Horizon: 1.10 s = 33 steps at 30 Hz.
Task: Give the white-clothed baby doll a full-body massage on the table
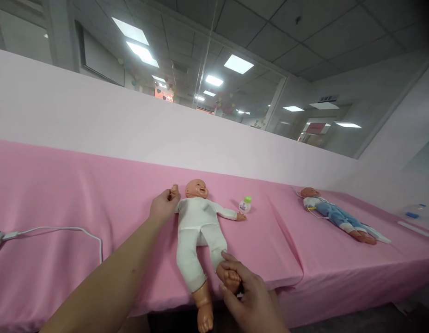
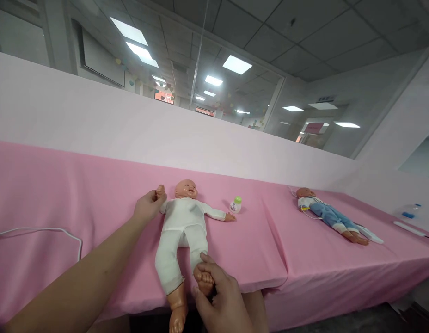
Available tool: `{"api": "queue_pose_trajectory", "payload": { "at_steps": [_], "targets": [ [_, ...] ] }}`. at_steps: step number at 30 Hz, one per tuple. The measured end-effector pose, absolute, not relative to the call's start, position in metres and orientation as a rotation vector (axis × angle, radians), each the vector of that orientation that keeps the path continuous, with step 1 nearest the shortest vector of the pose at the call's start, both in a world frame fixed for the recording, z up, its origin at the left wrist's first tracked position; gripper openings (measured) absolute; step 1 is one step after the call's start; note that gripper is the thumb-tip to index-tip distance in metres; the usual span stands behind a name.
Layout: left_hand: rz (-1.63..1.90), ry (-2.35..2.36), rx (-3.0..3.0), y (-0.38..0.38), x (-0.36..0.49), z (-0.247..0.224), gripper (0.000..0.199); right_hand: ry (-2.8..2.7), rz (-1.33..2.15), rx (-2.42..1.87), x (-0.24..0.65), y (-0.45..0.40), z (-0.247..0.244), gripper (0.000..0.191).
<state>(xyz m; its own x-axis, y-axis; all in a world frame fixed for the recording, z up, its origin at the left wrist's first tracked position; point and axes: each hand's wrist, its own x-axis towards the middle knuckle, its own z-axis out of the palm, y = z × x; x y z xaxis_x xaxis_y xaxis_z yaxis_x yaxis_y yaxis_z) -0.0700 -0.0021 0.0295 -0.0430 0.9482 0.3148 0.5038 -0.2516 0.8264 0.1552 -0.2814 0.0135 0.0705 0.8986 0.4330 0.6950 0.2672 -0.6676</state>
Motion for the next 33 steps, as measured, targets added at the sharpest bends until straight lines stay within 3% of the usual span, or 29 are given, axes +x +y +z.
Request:
{"api": "queue_pose_trajectory", "payload": {
  "at_steps": [5,9,15,23,28,33],
  "targets": [
    [1.112,1.367,2.243,-0.019,-0.047,0.031,0.033,-1.657,0.381,-1.350,0.145,-0.259,0.037,0.031],
    [1.081,1.345,2.301,-0.018,-0.045,0.028,0.030,-1.656,0.418,-1.294,0.142,-0.227,0.038,0.033],
    [1.131,1.360,2.075,-0.014,-0.053,0.026,0.033,-1.718,0.445,-1.283,0.133,-0.200,0.028,0.038],
    [1.304,1.437,1.635,0.004,-0.066,0.016,0.046,-1.709,0.500,-1.354,0.136,-0.259,0.037,0.034],
    [1.421,1.517,1.216,0.027,-0.083,0.004,0.031,-1.722,0.436,-1.500,0.158,-0.287,0.017,0.037],
    [1.416,1.546,1.101,0.034,-0.086,-0.001,0.029,-1.730,0.370,-1.587,0.166,-0.297,0.001,0.043]
  ]
}}
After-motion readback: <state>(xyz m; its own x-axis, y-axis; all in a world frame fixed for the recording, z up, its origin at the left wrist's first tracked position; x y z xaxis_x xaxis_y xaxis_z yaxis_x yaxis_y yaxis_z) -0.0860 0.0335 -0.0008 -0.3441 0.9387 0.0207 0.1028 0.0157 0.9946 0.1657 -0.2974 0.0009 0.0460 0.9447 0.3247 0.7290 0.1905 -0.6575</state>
